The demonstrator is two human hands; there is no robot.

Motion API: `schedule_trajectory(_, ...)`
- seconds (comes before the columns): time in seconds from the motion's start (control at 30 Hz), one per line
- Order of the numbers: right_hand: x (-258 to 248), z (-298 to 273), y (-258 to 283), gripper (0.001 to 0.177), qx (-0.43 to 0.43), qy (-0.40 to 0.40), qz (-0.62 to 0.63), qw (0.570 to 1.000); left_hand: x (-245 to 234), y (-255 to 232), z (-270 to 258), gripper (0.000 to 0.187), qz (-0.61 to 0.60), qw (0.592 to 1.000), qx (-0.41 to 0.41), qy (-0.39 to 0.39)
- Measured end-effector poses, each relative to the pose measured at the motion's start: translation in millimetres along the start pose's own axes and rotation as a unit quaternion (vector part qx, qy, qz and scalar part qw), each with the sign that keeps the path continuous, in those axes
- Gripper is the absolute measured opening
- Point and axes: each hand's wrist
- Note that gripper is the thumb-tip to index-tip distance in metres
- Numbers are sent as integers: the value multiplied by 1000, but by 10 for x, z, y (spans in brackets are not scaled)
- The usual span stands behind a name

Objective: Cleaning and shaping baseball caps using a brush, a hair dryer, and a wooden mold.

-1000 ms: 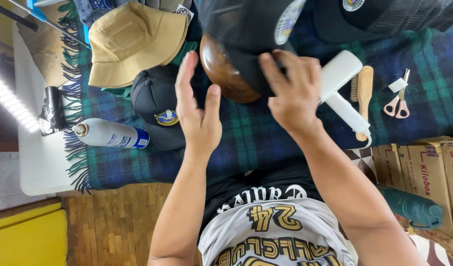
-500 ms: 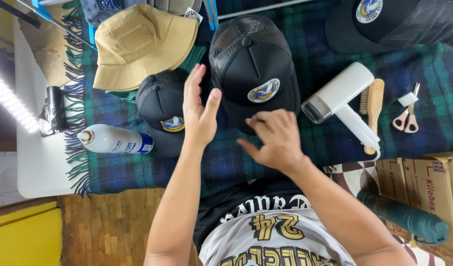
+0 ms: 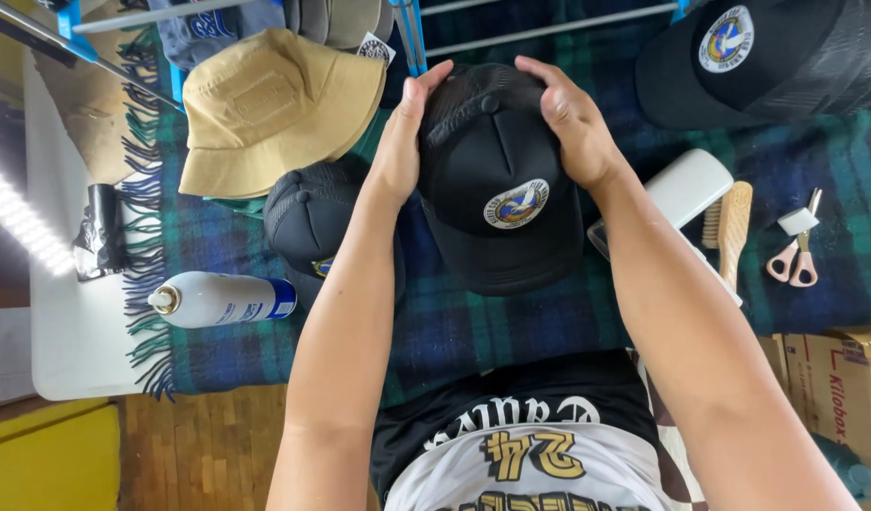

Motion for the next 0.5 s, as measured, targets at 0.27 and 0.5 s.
schedule_trajectory(0.27, 157, -256, -217, 93, -13, -63, 149, 987, 87, 474, 67, 81, -198, 979, 38, -29)
schedule_trajectory(0.5, 234, -497, -356, 80, -172, -155, 21, 973, 89, 541, -120, 74, 56, 953, 178, -238)
Point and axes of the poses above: each hand's wrist, its own z-axis towards the middle knuckle, its own x-axis out of the palm, y = z × x, and after that the axes turned 14 degrees about -y, right-handed
